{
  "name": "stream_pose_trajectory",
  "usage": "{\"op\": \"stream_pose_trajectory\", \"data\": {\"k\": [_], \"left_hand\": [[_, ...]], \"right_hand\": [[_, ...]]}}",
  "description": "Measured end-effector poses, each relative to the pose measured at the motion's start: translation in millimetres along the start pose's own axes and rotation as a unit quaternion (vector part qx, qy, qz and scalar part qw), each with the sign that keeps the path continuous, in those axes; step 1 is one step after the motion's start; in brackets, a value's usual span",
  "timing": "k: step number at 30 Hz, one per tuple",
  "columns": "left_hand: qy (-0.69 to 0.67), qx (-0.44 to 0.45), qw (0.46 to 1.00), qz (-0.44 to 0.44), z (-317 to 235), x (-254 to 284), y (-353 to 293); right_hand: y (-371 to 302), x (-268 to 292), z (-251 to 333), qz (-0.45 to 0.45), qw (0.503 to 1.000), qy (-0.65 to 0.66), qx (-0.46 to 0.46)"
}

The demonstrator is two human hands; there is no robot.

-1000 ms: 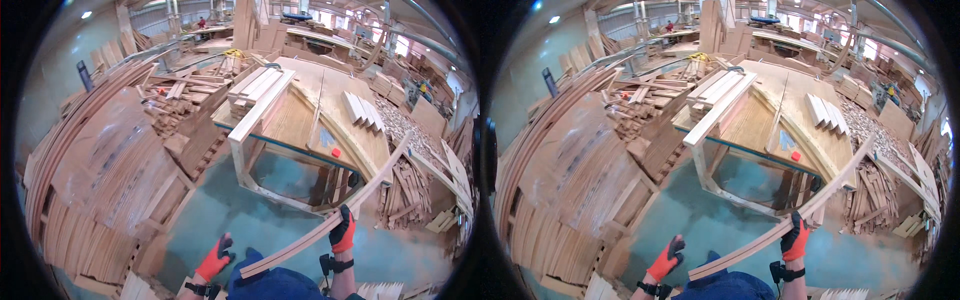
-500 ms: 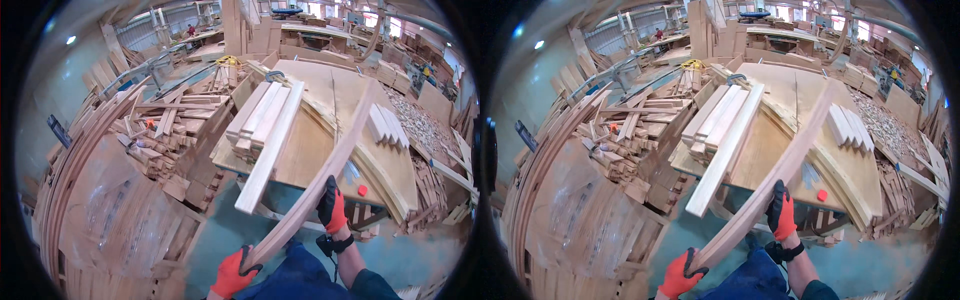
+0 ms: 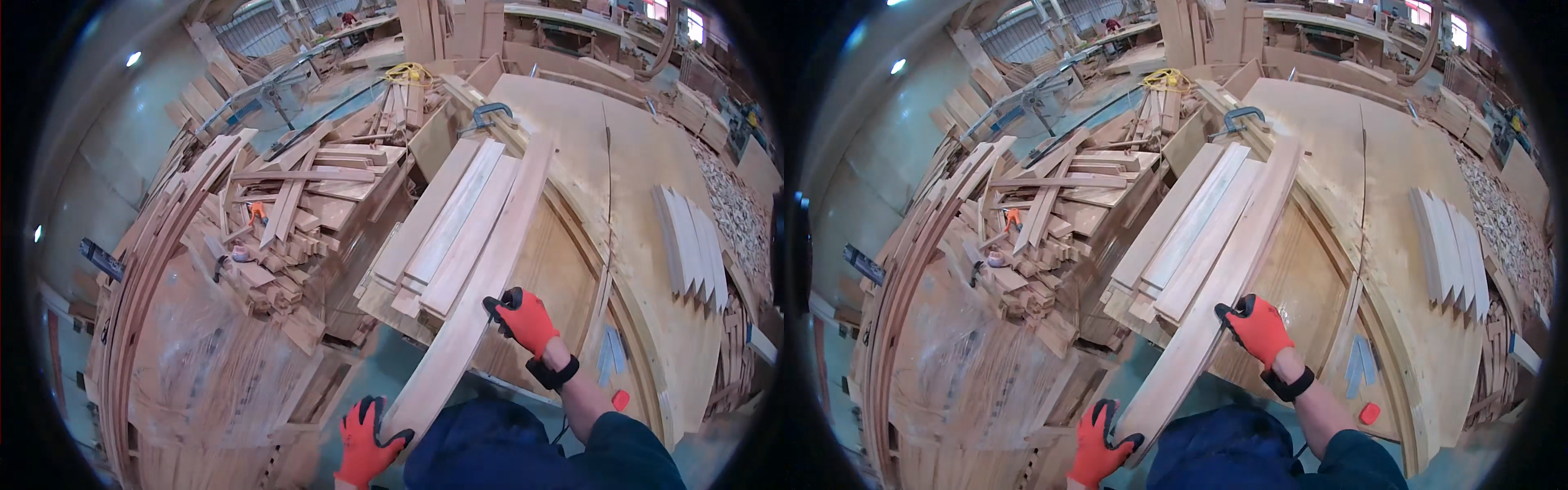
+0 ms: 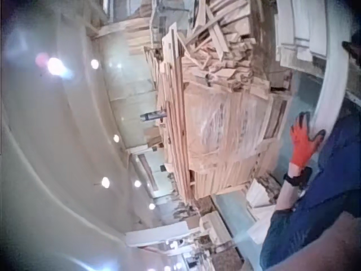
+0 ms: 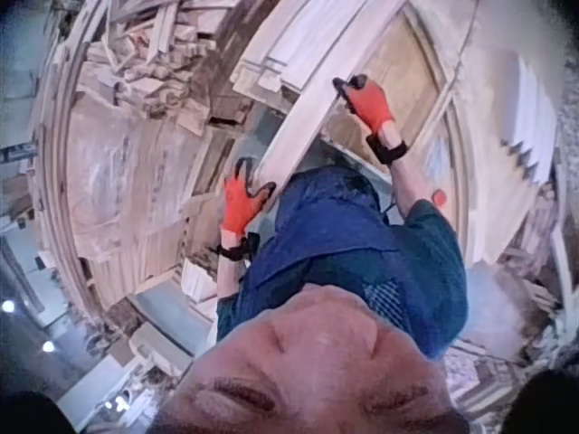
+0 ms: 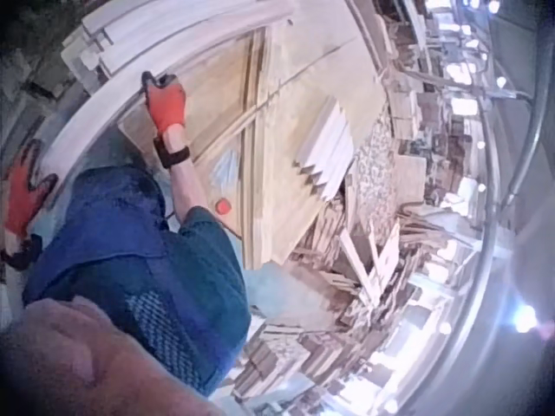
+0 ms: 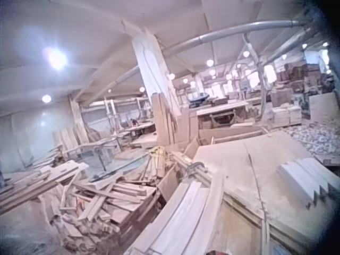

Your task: The person picks up wooden planks from a stack and places them on a workbench. They use a tape measure to measure the length of the planks and then move them to a different pile on the workbench. The person repeats this process for multiple planks.

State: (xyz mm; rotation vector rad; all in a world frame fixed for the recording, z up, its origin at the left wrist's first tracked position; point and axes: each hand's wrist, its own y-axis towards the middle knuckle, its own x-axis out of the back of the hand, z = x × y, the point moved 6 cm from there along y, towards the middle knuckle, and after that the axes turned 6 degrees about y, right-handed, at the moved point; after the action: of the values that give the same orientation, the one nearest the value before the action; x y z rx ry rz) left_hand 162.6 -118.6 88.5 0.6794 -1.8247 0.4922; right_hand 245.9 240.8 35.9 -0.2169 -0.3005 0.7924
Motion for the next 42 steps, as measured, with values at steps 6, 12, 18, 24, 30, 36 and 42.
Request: {"op": "stream_pose_trajectory", "data": {"k": [6,12,18,24,30,36,42], "left_hand": [[-0.388,0.161,0.876,0.237,50,-56,-1],[-0.385,0.183,0.859,0.283,26,-36,22],[-0.278,0.143,0.905,0.287,-6,30,33],[-0.039,0.073,0.988,0.132,-43,65,17],[0.043,0.044,0.998,0.015,-39,57,-26],[0.08,0.069,0.988,-0.11,9,21,-87],[0.025,0.228,0.939,-0.254,65,19,-161]], "right_hand": [[5,3,-9,0.083,0.995,0.025,-0.056],[-7,-10,-32,0.149,0.972,0.131,-0.127],[-5,-9,-29,0.1,0.922,0.373,0.037],[31,-26,-46,0.136,0.804,0.577,-0.035],[22,-33,-22,0.147,0.787,0.593,0.087],[-41,-121,100,0.556,0.618,0.532,0.161],[-123,-219,137,0.639,0.61,0.456,0.103]]}}
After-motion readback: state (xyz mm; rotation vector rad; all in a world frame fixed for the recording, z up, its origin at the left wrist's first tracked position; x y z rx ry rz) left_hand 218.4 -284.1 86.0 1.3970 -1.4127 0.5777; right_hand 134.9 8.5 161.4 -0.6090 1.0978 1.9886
